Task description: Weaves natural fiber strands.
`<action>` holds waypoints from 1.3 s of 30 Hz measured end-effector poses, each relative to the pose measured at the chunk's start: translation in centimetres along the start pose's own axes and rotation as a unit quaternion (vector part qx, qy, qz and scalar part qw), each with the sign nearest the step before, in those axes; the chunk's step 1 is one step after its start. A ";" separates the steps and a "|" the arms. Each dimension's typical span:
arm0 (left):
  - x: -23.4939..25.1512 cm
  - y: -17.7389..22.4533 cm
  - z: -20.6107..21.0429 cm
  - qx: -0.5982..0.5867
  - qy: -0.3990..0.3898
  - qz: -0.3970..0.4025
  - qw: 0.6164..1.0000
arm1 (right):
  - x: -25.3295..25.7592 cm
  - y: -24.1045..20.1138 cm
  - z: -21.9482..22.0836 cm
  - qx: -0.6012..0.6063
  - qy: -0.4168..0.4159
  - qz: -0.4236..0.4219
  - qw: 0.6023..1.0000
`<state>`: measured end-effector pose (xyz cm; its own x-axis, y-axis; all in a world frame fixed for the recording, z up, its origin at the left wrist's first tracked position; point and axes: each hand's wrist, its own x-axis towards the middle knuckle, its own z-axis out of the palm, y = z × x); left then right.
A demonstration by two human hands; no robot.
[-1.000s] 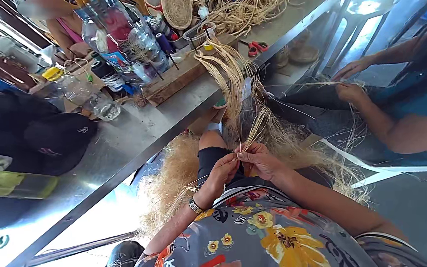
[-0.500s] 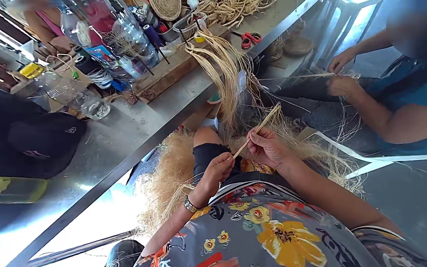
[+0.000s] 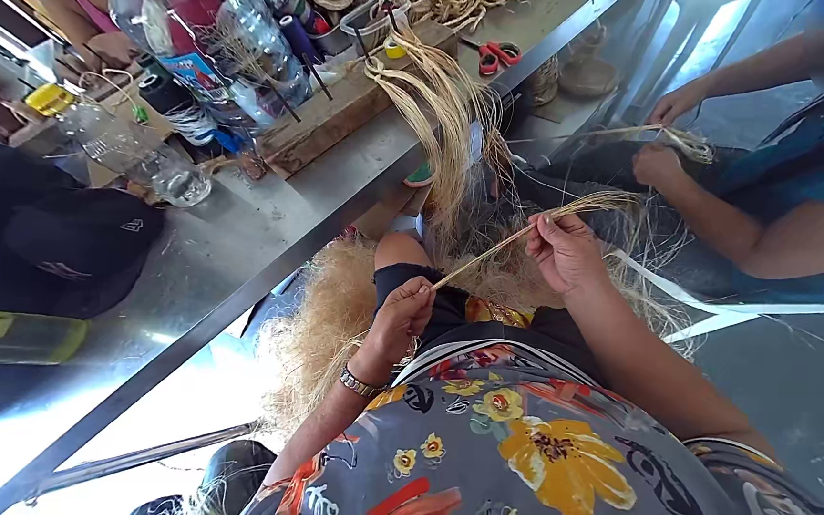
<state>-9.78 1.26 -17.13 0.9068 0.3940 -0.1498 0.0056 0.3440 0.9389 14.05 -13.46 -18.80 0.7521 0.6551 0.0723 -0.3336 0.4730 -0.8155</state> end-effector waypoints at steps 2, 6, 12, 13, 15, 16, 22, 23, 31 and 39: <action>0.2 0.0 0.3 -0.003 -0.004 -0.001 1.000 | 0.4 0.1 -0.6 0.007 0.003 -0.007 1.000; 0.7 -0.1 0.6 -0.009 -0.021 0.003 1.000 | 0.0 0.6 -1.5 -0.011 -0.178 0.029 0.984; 0.9 -0.2 1.0 -0.010 -0.035 -0.004 0.999 | -1.4 2.5 0.8 0.032 -0.266 0.109 0.957; 0.9 -0.2 1.0 -0.009 -0.035 -0.006 0.999 | -1.3 2.5 1.0 0.051 -0.260 0.111 0.958; 0.9 -0.2 1.1 -0.005 -0.034 -0.013 0.999 | -1.3 2.2 1.3 0.076 -0.248 0.101 0.960; 0.9 -0.3 1.1 -0.006 -0.038 -0.014 0.999 | -1.3 2.0 1.4 0.080 -0.240 0.093 0.963; 1.3 -0.7 1.3 -0.023 -0.054 -0.008 0.998 | -1.7 1.4 1.6 0.084 -0.221 0.073 0.969; 1.4 -0.8 1.3 -0.029 -0.055 -0.008 0.998 | -1.6 1.5 1.6 0.089 -0.222 0.072 0.968; 1.8 -1.0 2.5 -0.042 -0.006 0.018 0.999 | -1.6 1.9 1.5 0.081 -0.207 0.044 0.974; 2.7 -1.5 3.3 -0.037 0.044 0.012 0.998 | -1.9 1.7 1.6 0.095 -0.200 0.044 0.974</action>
<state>-5.98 -1.02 -17.94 0.8656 0.4753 -0.1576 -0.0500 0.3952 0.9173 11.19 -12.94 -19.37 0.4471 0.8570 0.2562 -0.5144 0.4806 -0.7102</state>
